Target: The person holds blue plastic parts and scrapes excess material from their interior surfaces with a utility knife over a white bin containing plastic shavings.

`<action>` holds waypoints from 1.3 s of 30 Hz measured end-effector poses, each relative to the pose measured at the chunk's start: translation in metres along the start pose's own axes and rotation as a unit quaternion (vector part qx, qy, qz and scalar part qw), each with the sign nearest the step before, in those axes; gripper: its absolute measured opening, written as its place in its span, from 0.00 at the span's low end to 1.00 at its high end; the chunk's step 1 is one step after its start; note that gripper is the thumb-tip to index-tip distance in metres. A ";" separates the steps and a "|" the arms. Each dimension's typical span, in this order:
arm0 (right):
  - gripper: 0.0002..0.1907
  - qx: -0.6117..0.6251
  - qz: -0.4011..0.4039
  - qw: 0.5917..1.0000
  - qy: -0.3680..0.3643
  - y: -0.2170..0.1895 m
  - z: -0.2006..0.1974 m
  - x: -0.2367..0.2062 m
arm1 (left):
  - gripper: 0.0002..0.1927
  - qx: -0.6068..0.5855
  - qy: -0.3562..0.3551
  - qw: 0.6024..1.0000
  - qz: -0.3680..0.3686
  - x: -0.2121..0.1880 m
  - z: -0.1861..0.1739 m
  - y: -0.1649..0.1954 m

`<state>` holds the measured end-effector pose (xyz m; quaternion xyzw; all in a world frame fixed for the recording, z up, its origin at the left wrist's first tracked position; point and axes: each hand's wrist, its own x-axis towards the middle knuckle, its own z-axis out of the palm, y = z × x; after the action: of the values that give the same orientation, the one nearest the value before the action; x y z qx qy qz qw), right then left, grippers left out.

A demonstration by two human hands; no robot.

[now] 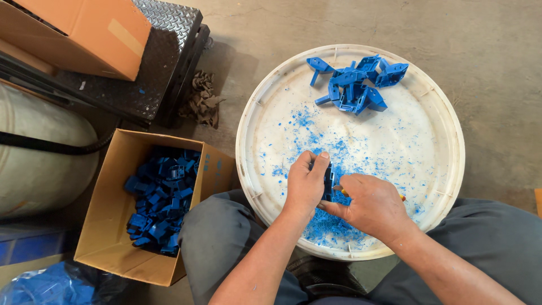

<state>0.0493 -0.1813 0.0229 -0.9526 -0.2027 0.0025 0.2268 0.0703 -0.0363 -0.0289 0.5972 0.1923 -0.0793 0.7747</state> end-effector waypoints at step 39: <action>0.29 0.183 0.144 0.971 -0.055 0.006 0.009 0.006 | 0.12 -0.204 -0.029 0.977 0.053 -0.004 -0.006 0.010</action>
<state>0.0567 -0.1799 0.0122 -0.9123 -0.0719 0.1247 0.3834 0.0688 -0.0278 -0.0197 0.4333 0.1496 -0.0146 0.8886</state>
